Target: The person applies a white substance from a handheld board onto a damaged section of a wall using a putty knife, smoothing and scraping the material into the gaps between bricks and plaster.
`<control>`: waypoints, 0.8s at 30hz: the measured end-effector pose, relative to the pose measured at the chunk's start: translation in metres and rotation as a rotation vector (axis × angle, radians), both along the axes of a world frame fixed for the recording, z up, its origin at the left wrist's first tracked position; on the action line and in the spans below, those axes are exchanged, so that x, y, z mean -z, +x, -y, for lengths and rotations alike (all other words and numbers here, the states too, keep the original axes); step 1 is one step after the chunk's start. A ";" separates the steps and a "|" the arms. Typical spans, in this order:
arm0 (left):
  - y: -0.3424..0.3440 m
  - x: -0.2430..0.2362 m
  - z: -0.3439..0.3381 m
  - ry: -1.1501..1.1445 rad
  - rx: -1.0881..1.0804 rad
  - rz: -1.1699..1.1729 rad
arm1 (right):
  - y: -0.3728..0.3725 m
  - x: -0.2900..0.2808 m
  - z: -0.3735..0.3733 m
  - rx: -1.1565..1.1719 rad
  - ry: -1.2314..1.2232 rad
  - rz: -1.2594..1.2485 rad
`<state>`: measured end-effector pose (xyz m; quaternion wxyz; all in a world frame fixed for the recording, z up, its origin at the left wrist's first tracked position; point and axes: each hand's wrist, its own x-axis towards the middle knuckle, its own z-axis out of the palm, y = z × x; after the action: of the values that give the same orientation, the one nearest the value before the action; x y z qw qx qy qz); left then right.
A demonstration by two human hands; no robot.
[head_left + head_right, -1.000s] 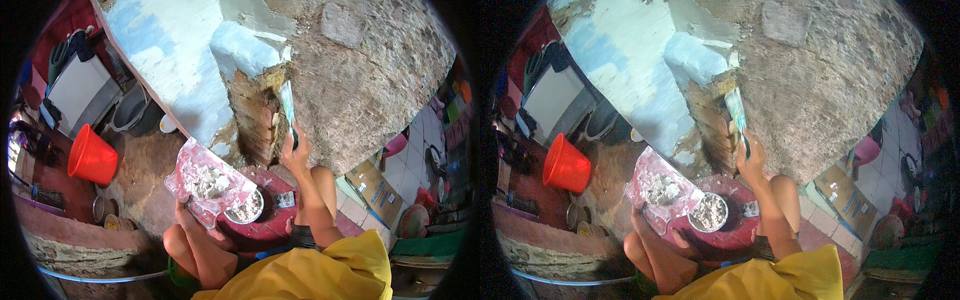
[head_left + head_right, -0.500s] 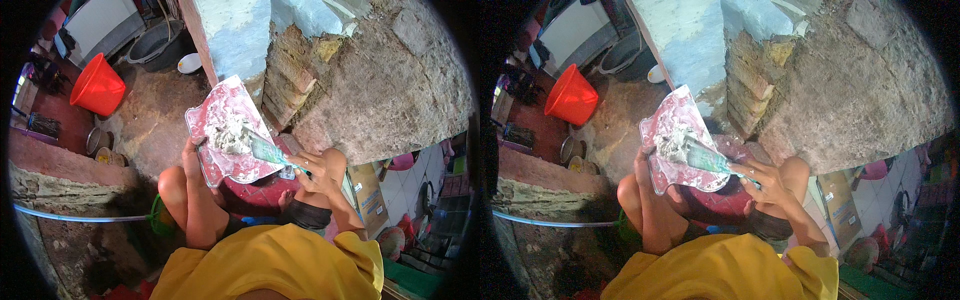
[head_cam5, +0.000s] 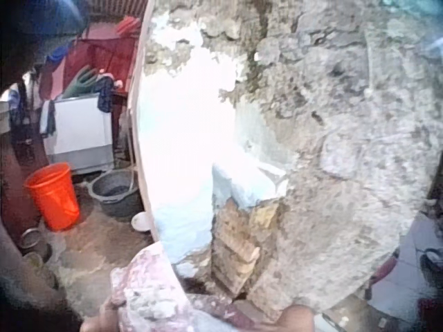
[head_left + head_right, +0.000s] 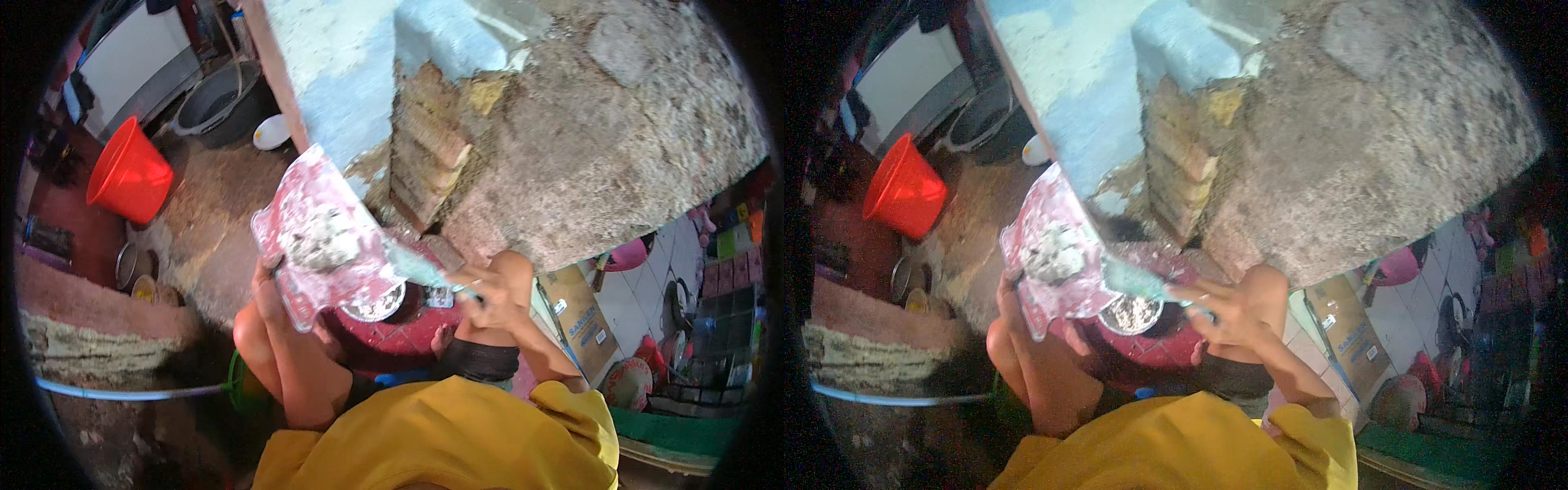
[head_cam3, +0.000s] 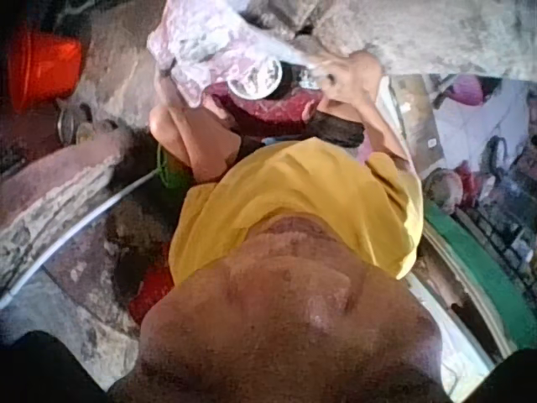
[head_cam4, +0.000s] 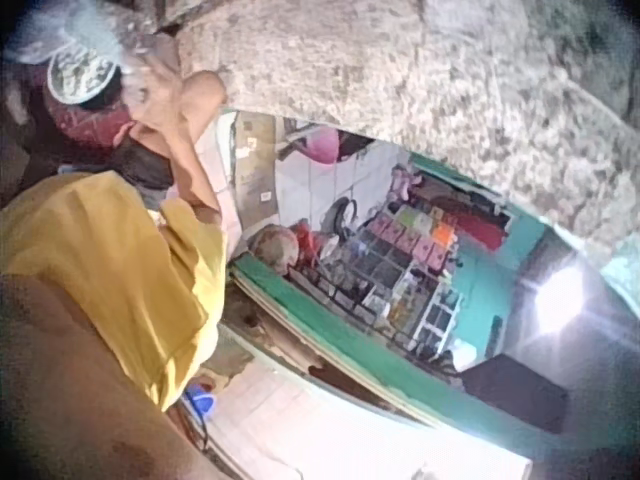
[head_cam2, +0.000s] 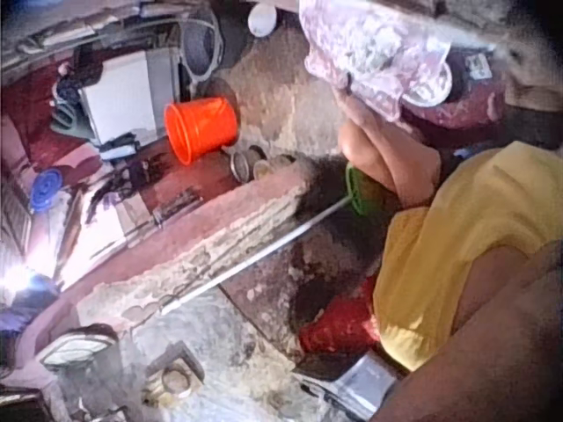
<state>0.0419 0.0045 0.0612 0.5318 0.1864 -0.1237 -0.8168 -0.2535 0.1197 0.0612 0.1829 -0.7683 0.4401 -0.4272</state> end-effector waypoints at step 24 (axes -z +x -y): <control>0.041 0.035 0.009 -0.048 -0.279 0.158 | -0.021 -0.015 0.144 0.926 -0.528 0.152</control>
<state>0.0832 -0.0046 0.0267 0.6332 0.2525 -0.1574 -0.7145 -0.2745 -0.0242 0.0757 -0.1925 -0.4804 0.5962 -0.6138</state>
